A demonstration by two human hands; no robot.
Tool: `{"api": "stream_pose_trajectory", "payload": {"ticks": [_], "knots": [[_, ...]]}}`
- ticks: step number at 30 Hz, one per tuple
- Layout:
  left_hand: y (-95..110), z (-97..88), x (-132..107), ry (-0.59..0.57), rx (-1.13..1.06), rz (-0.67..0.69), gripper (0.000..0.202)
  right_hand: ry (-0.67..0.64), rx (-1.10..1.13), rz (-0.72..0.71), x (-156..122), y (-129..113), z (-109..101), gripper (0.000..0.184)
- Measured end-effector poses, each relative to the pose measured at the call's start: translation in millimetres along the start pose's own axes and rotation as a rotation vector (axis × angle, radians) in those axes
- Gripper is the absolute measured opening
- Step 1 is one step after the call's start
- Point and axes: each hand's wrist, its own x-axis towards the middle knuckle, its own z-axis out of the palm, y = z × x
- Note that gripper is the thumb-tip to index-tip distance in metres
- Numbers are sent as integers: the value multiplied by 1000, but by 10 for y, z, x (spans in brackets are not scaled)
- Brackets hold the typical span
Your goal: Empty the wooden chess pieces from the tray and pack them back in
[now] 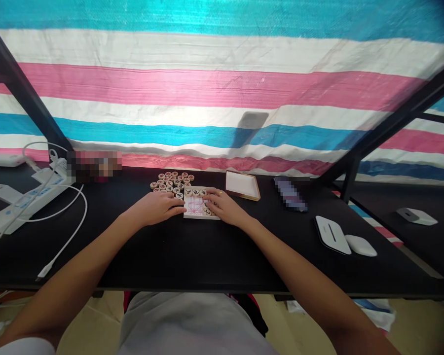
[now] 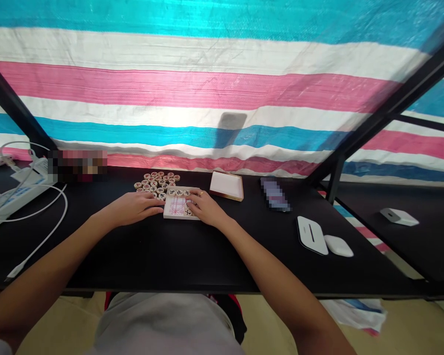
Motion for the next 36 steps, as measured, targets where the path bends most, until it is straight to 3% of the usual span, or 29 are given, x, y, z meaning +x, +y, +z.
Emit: {"api": "stream_pose_trajectory", "payload": {"ticks": [5, 14, 21, 29, 36], "knots": [[12, 34, -18, -89, -71, -29, 53, 4, 12, 0, -3, -7, -4, 31], [-44, 63, -11, -106, -111, -53, 53, 4, -1, 3, -2, 9, 12, 30], [-42, 90, -11, -100, -55, -45, 41, 18, -11, 7, -8, -32, -18, 31], [10, 55, -34, -151, -15, -71, 30, 93, -32, 144, -27, -34, -23, 34], [46, 89, -10, -149, 87, -103, 32, 36, -26, 274, -26, -20, -14, 47]]}}
